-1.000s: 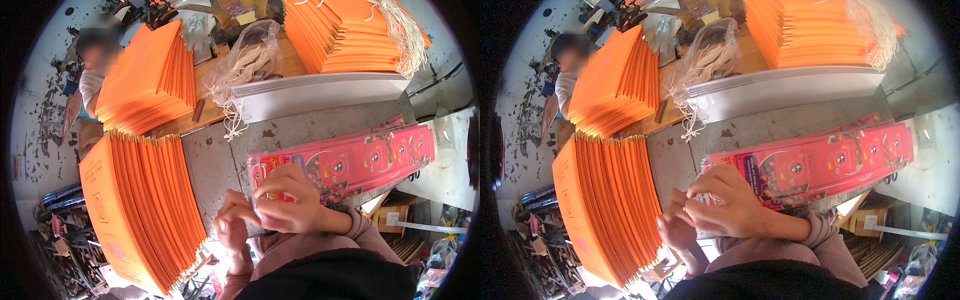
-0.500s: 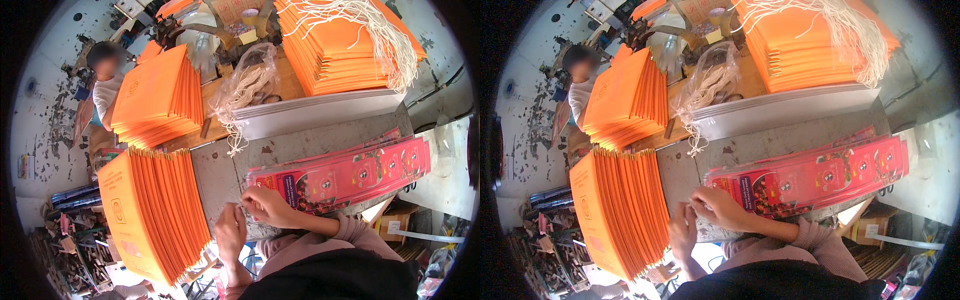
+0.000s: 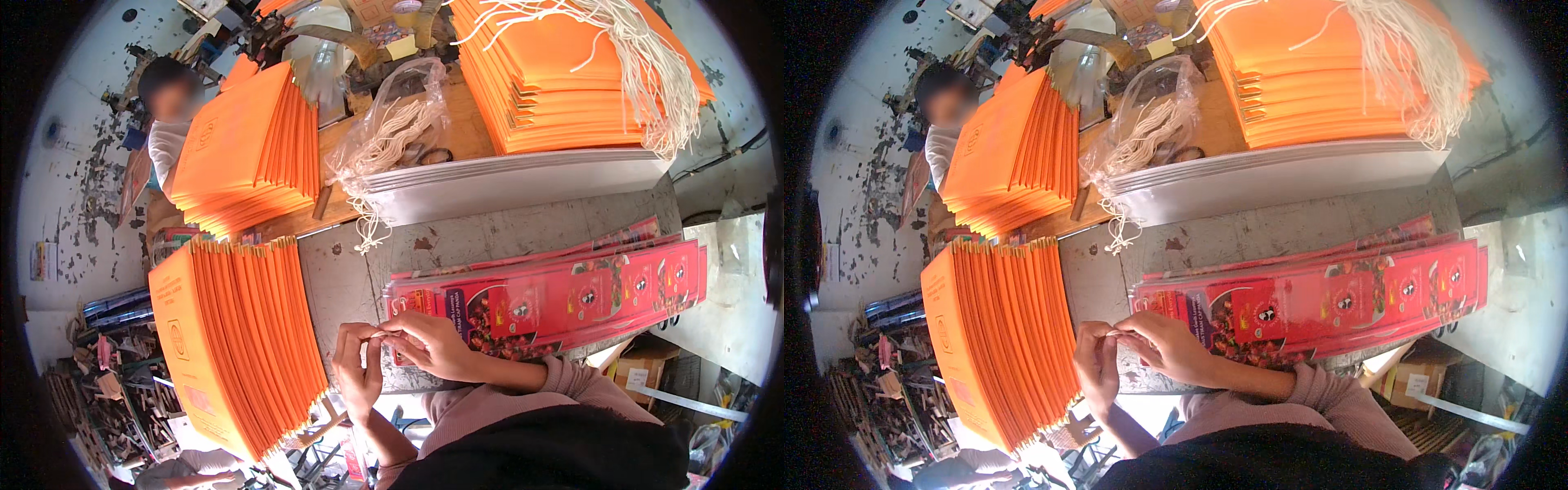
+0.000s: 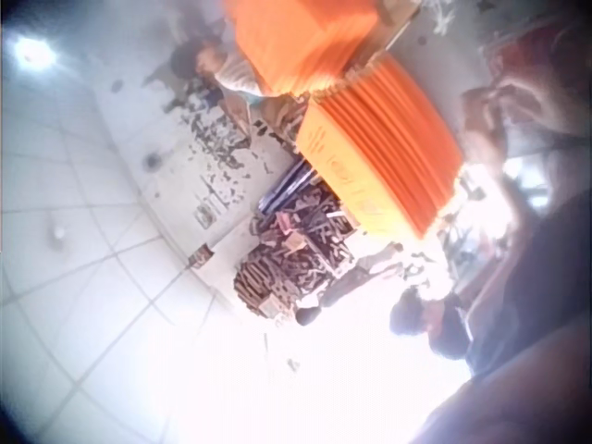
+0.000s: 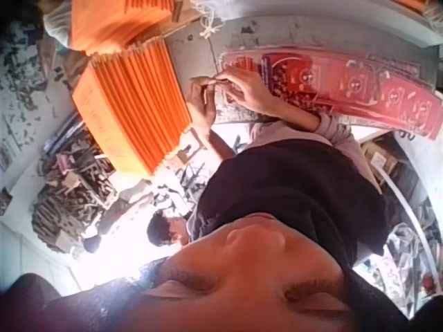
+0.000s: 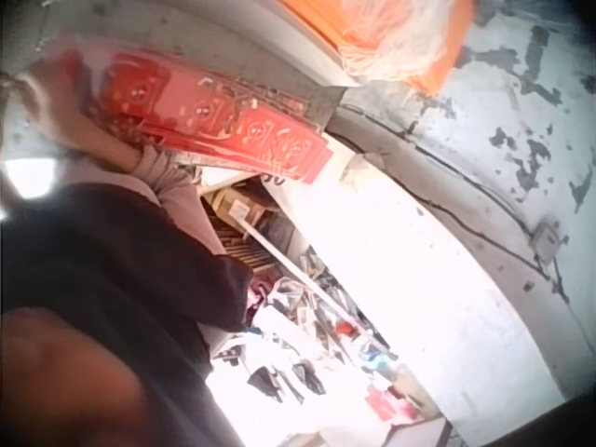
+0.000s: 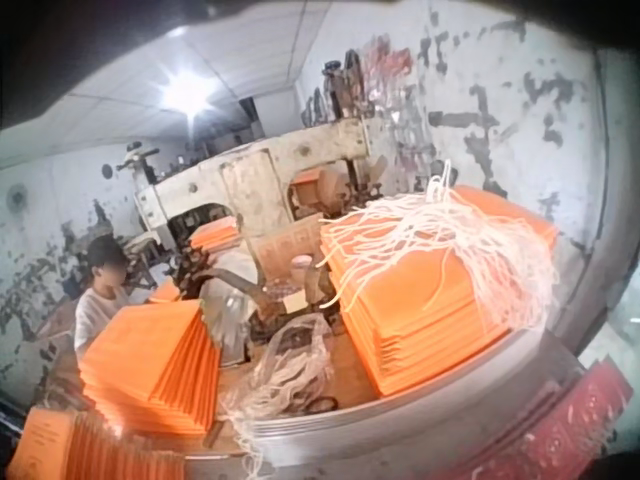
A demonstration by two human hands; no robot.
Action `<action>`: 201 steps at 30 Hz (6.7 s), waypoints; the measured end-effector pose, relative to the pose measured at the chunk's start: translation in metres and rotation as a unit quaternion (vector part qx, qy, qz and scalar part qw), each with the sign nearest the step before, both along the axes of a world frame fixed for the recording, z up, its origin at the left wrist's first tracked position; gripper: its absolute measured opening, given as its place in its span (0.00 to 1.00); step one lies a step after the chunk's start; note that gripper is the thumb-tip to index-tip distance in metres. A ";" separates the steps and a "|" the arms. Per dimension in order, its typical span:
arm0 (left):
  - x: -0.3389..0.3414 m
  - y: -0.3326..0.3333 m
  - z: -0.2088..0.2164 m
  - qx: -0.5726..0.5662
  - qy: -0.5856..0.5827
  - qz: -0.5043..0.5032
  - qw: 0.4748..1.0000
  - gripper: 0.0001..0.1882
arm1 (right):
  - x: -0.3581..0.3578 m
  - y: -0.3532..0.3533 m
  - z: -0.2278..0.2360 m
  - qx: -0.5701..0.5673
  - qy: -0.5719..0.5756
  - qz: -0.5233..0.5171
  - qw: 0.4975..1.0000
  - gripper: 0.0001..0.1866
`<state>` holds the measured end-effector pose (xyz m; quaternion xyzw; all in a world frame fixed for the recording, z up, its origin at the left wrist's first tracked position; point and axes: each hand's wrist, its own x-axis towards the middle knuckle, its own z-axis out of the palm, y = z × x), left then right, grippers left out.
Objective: The person attaches handles to paper bags by threading strings through the holes and tying them by hand.
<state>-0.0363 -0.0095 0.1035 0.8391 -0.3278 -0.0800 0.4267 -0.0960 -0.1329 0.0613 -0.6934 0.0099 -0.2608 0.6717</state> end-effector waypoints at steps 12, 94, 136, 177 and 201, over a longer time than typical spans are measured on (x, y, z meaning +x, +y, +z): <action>-0.008 -0.017 -0.024 -0.235 0.178 0.107 0.950 0.03 | 0.000 -0.010 -0.005 0.152 0.021 0.073 0.985 0.09; -0.027 0.026 -0.041 0.177 0.058 0.064 0.981 0.40 | -0.046 -0.233 0.083 -0.638 0.048 -0.539 0.548 0.09; -0.008 0.075 -0.106 -0.299 0.541 0.059 0.784 0.09 | -0.016 0.017 -0.007 -0.226 0.094 0.184 0.952 0.09; -0.005 0.046 -0.136 -0.708 0.616 0.093 0.333 0.03 | -0.040 -0.027 0.037 -0.383 0.288 0.270 0.835 0.10; 0.018 0.021 -0.113 -0.308 0.351 0.039 0.884 0.10 | 0.004 0.010 -0.006 -0.321 0.100 -0.058 0.940 0.10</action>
